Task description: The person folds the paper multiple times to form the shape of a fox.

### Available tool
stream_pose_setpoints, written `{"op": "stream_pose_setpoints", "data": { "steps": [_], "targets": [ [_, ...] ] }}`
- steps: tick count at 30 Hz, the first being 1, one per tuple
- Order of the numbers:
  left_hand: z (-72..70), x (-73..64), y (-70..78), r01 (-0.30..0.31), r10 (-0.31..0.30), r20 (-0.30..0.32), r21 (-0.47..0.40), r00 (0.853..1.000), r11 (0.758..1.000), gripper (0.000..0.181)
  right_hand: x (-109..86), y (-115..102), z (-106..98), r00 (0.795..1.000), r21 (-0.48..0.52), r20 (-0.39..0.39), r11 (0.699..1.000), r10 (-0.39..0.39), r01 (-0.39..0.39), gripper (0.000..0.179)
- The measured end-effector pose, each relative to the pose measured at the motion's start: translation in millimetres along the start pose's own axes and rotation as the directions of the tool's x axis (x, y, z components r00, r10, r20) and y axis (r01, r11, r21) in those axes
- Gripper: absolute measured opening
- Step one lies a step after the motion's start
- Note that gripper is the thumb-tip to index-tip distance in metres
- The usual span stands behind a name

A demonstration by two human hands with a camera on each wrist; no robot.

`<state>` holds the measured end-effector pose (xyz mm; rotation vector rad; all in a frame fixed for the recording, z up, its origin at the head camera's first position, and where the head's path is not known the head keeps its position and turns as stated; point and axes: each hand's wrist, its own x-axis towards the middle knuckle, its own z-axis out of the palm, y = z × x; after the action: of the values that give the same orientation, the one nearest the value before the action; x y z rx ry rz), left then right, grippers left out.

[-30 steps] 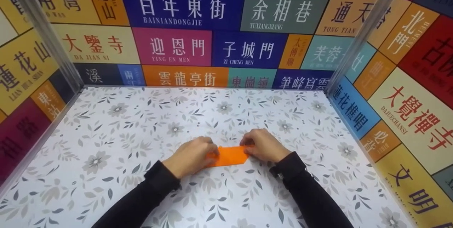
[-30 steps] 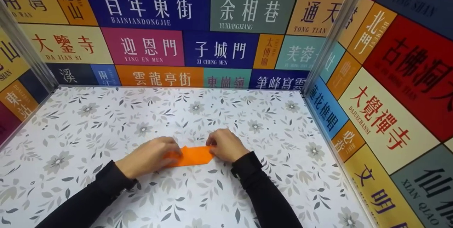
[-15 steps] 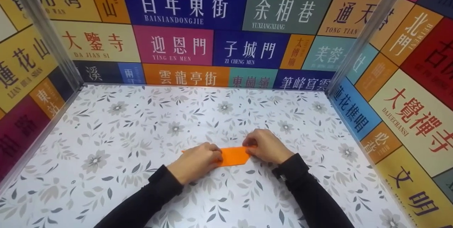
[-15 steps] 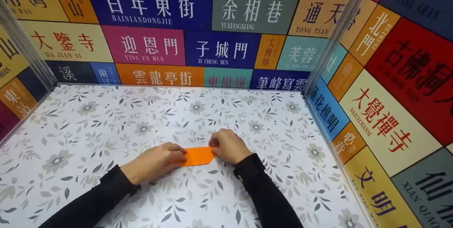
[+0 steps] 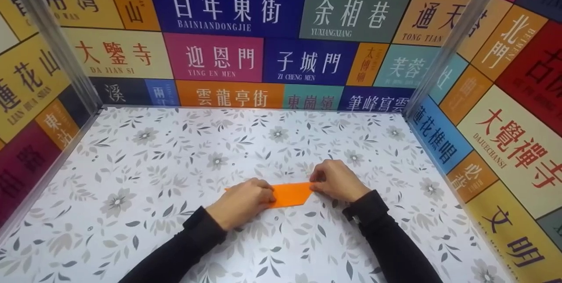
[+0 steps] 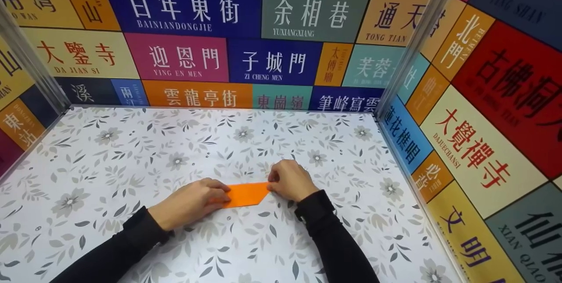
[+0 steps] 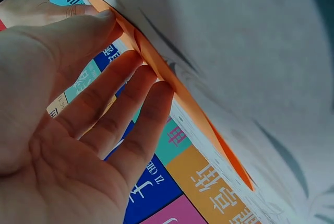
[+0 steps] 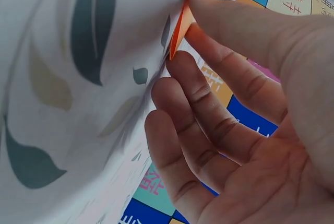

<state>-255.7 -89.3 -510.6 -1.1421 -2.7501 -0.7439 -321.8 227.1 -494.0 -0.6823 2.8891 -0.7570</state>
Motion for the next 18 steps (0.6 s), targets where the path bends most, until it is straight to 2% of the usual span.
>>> {"op": "stream_pose_setpoints", "data": {
  "steps": [8,13,18],
  "targets": [
    [0.8,0.0,-2.2,-0.035,0.036,-0.025,0.018,0.999,0.999,0.012,-2.4,-2.7,-2.0,1.000,0.036,-0.024,0.999,0.008,-0.007,0.011],
    [-0.4,0.3,-1.0,-0.042,0.043,-0.037,0.019,0.998,0.999,0.011,-7.1,-7.5,-4.5,0.999,0.073,-0.036,0.997,0.007,-0.004,0.008],
    [0.2,0.4,-0.5,-0.035,0.035,-0.037,0.004,0.999,0.999,0.011,-13.9,-10.5,-6.4,0.998,0.066,-0.067,0.998,-0.009,0.014,0.006]
  ]
}}
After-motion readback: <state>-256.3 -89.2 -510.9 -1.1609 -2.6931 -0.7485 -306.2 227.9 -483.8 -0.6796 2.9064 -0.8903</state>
